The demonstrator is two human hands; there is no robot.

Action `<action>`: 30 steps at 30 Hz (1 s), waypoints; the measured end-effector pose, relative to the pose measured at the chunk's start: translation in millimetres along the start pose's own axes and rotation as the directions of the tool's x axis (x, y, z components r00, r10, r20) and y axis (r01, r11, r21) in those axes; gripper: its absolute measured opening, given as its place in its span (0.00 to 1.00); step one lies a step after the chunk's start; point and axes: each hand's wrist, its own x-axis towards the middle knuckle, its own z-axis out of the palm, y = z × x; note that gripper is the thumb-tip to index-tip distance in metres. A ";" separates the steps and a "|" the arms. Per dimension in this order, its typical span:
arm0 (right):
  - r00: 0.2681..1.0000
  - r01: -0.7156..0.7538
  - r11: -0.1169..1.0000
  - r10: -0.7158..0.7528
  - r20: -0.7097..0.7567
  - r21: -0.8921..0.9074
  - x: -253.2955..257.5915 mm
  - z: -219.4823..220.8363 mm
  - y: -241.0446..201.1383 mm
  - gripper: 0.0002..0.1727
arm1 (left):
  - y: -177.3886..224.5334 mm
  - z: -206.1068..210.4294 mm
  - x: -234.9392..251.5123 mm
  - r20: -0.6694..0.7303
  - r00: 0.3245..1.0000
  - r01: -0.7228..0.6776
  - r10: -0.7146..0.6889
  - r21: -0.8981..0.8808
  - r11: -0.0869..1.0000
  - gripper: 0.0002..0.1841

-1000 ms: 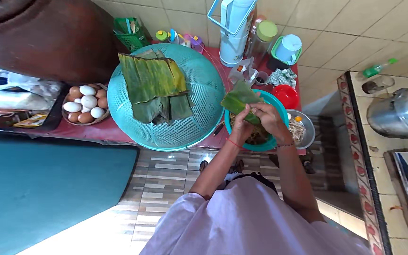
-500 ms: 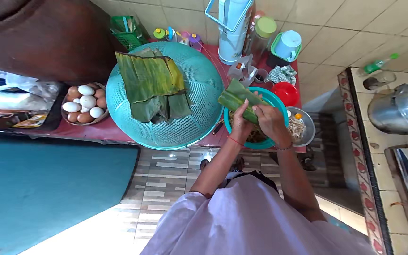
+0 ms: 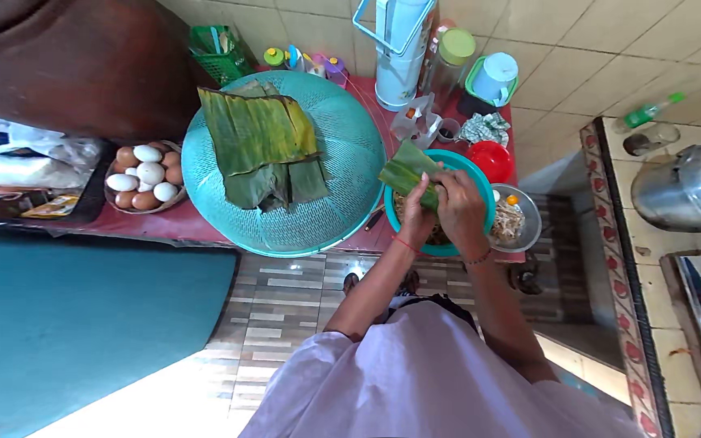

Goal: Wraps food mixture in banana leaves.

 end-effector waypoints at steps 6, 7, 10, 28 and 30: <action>0.996 0.073 0.996 -0.071 0.050 -0.044 -4.6 7.4 -1.8 0.14 | -3.3 -2.4 -3.7 0.033 0.999 0.037 -0.039 0.047 0.998 0.28; 0.994 0.080 0.996 -0.077 0.072 -0.037 -6.0 8.9 -0.3 0.14 | -4.0 -4.0 -4.6 0.045 0.998 0.038 -0.041 0.056 0.998 0.29; 0.992 0.060 0.997 -0.066 0.103 0.056 -6.7 11.3 5.1 0.14 | -7.4 -6.0 -2.8 0.055 0.998 0.006 -0.009 0.049 0.999 0.27; 0.914 -0.174 0.968 0.091 0.396 0.179 1.0 -8.8 15.6 0.19 | -16.1 -16.8 4.5 0.050 0.995 0.086 -0.082 -0.074 0.994 0.26; 0.950 -0.135 0.985 0.098 0.298 0.105 -4.5 -7.9 13.9 0.19 | -11.7 -13.6 5.0 -0.004 0.998 0.069 -0.069 -0.066 0.995 0.23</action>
